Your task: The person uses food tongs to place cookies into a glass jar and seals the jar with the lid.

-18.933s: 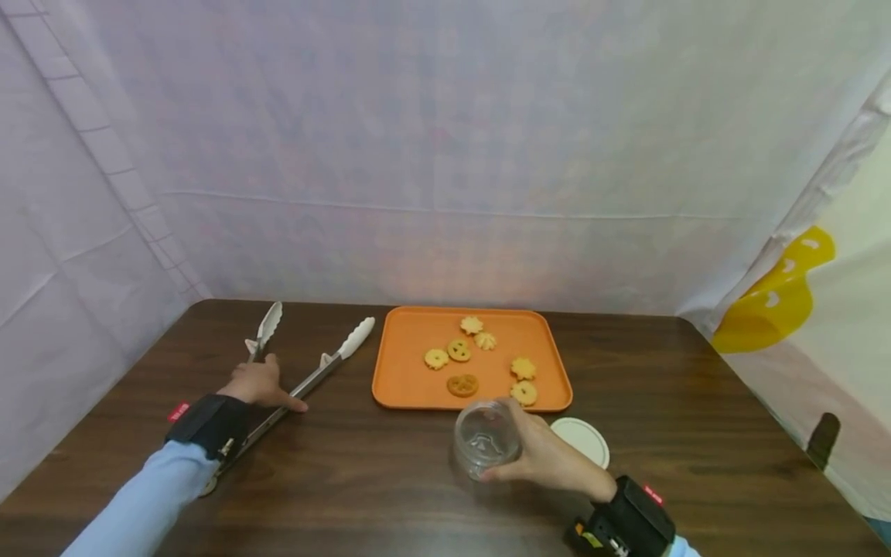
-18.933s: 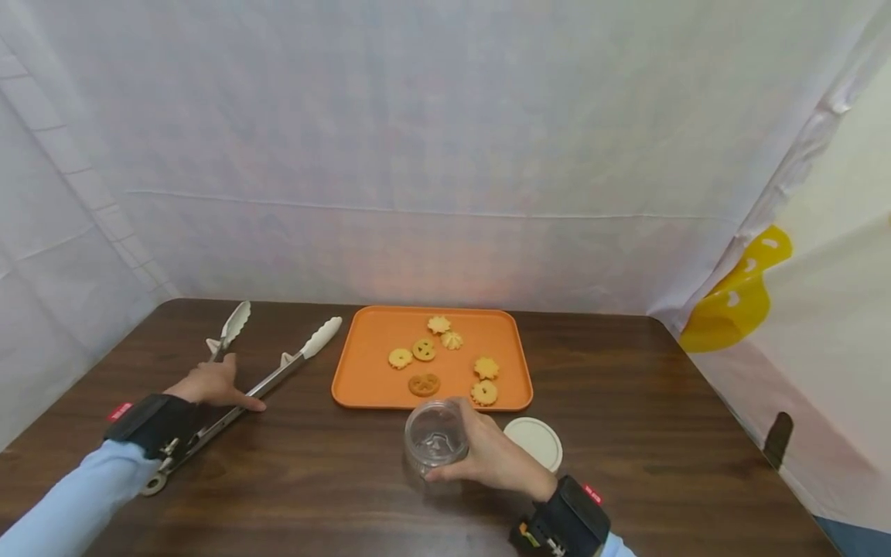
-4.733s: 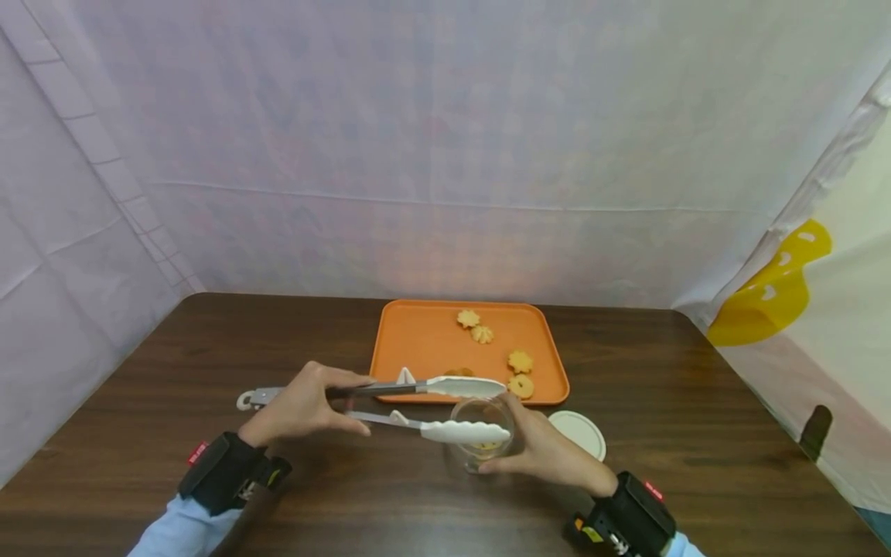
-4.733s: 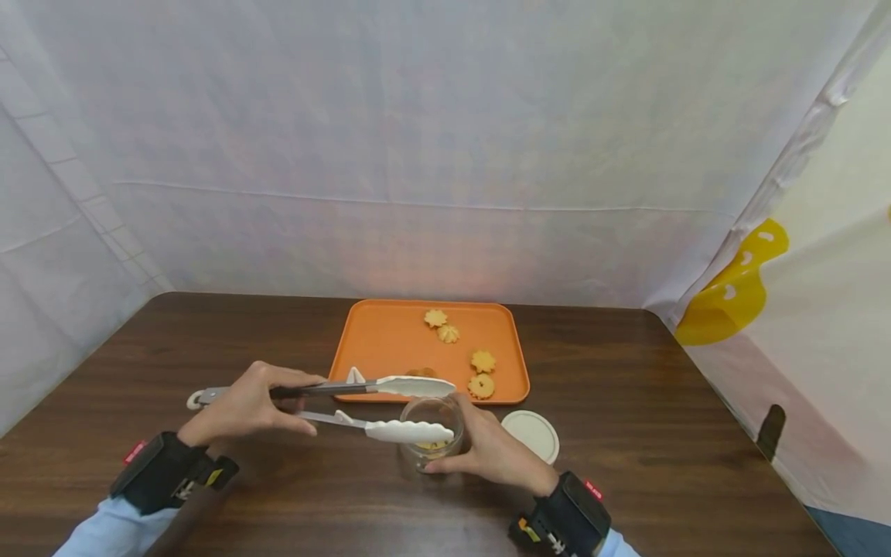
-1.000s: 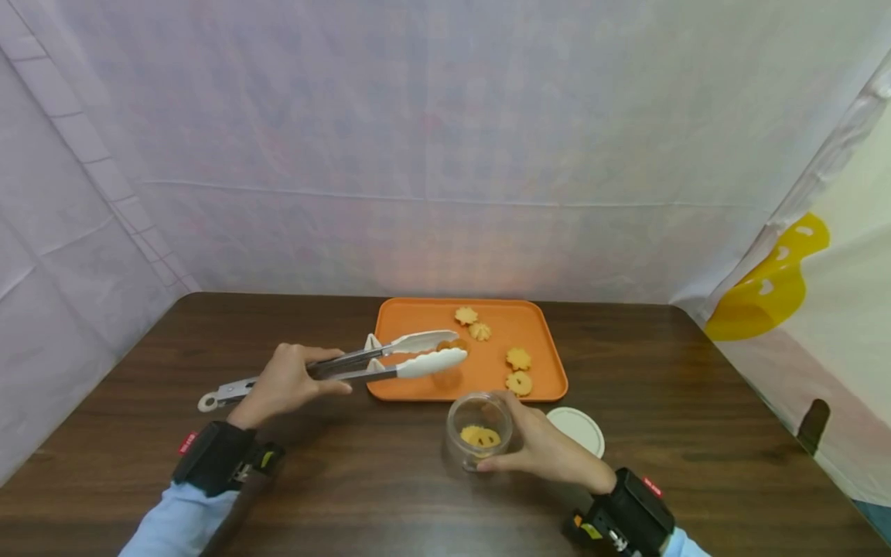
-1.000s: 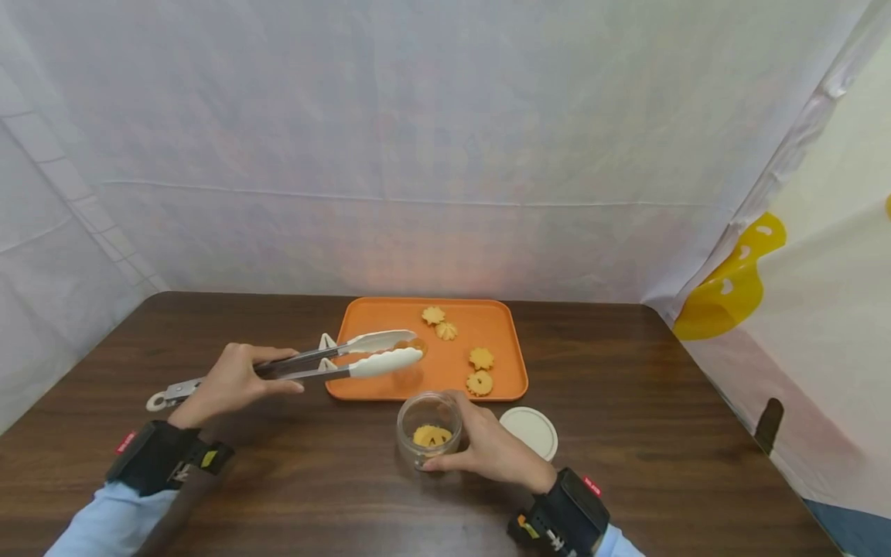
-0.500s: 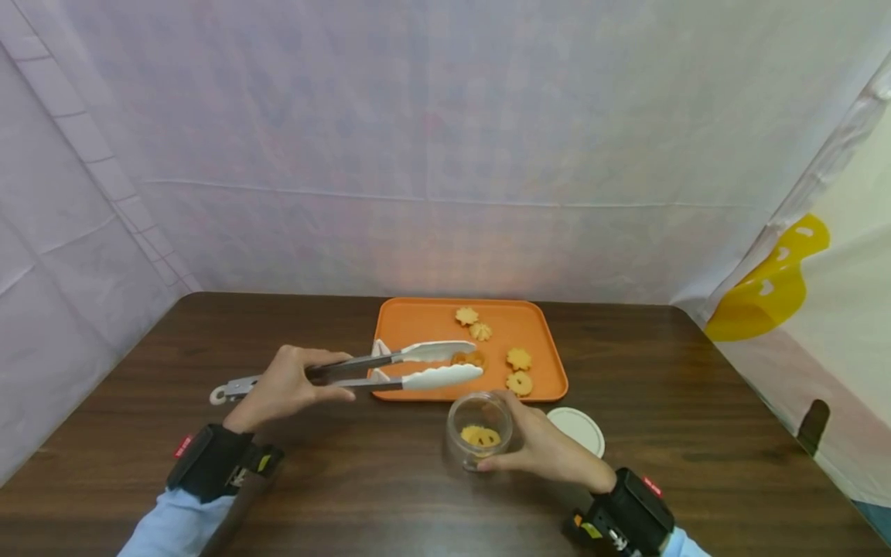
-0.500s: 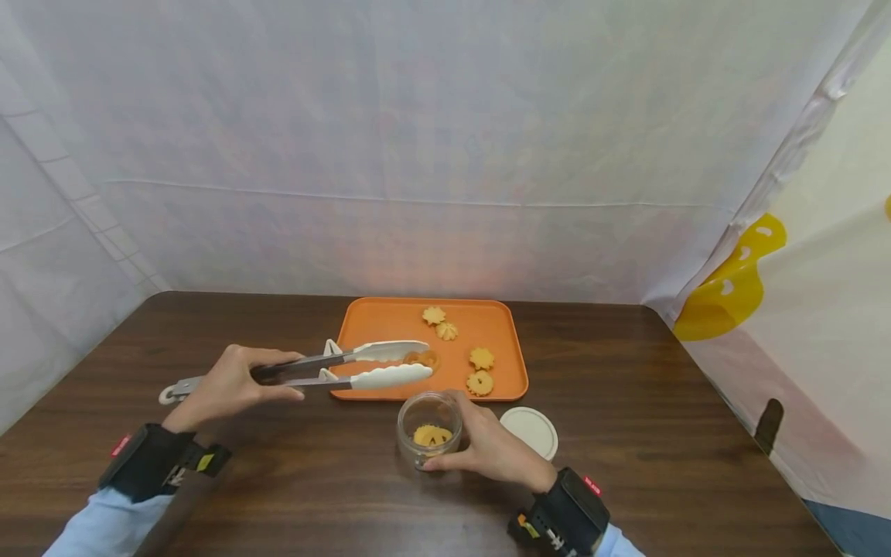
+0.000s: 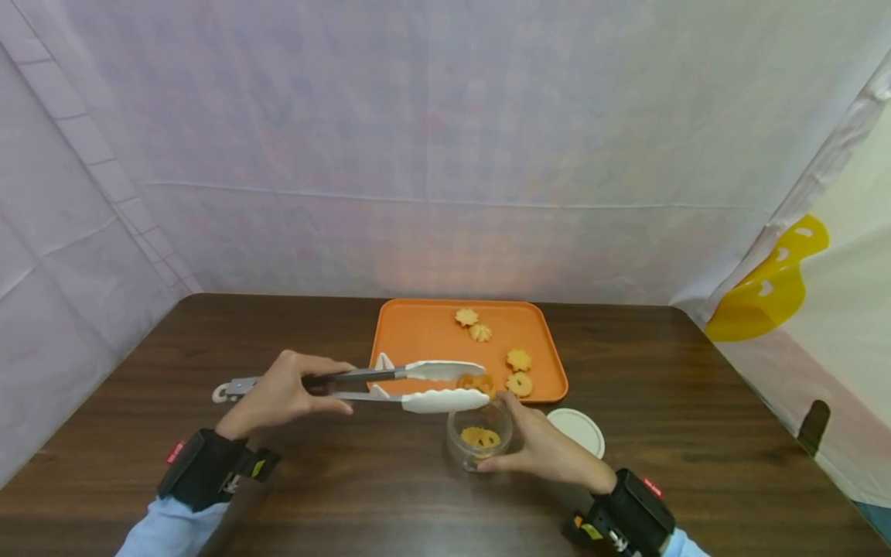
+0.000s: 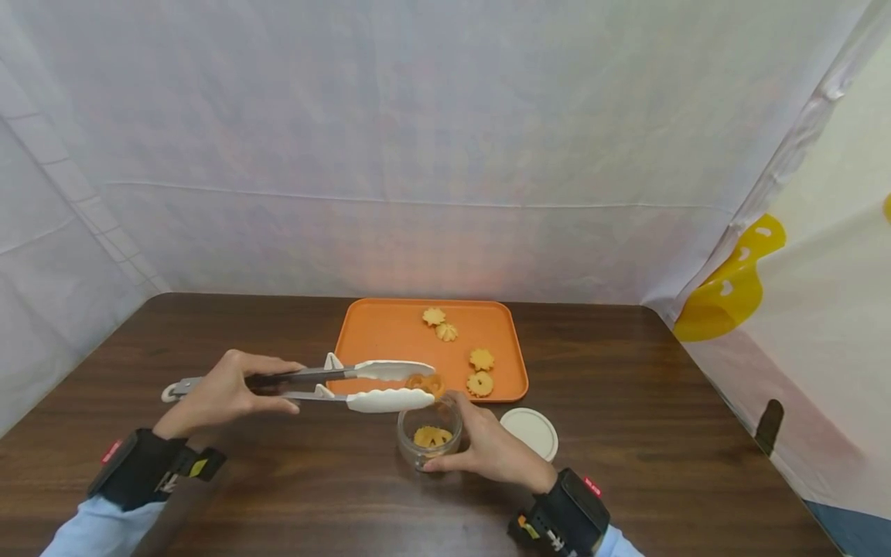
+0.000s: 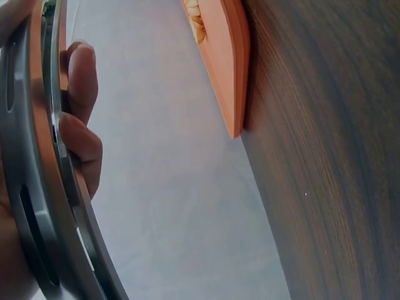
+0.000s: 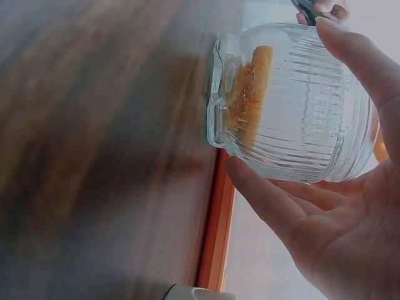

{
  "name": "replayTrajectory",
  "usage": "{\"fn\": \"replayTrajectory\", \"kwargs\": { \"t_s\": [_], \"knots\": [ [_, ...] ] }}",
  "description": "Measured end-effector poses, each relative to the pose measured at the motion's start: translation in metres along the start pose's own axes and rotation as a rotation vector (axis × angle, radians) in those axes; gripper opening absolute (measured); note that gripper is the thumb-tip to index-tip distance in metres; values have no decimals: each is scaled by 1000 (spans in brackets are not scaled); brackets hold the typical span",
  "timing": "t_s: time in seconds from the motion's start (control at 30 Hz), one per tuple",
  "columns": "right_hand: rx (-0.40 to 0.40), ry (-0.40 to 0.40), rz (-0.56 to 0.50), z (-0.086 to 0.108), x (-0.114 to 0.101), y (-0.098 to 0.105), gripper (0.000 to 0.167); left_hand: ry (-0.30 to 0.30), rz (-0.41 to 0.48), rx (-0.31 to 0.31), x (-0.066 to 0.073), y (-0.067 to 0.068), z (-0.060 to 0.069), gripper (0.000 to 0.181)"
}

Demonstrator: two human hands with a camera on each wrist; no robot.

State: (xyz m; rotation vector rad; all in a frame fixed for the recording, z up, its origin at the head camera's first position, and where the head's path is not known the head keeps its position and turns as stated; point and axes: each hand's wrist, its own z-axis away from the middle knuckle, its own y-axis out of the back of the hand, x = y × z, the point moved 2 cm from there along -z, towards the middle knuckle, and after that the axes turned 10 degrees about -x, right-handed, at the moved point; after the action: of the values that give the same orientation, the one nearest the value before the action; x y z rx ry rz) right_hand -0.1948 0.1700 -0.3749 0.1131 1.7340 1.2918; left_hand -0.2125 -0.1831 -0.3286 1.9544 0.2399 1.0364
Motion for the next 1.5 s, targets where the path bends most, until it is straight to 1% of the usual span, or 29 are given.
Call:
{"fn": "replayTrajectory", "kwargs": {
  "t_s": [0.13, 0.23, 0.3, 0.43, 0.6, 0.73, 0.97, 1.23, 1.33, 1.5],
  "knots": [
    [-11, -30, 1, 0, -1, 1, 107, -12, 30, -31, 0, -1, 0, 46],
    [-11, -44, 9, -1, -1, 1, 110, -25, 29, -46, 0, -2, 0, 45],
    [-10, -44, 10, -1, -1, 1, 108, -31, 24, -54, 0, -3, -1, 44],
    [-8, -29, 2, 0, -1, 0, 97, -31, 35, -84, 0, -4, -1, 45],
    [11, -5, 10, 0, -1, 0, 86, -17, 44, -109, -1, -7, -3, 46],
    [13, -14, 22, 0, 0, 0, 87, -13, 42, -108, -2, -9, -4, 46],
    [-6, -12, 2, 1, 0, 1, 86, -26, 49, -117, -1, -10, -5, 49],
    [-2, -17, 10, 0, 1, 0, 86, -14, 47, -131, -1, -11, -6, 49],
    [4, -8, 16, 0, 1, 0, 85, -15, 51, -131, -1, -12, -6, 49],
    [9, 20, 9, 0, 1, 0, 86, 12, 65, -147, -3, -12, -6, 52]
  ]
}}
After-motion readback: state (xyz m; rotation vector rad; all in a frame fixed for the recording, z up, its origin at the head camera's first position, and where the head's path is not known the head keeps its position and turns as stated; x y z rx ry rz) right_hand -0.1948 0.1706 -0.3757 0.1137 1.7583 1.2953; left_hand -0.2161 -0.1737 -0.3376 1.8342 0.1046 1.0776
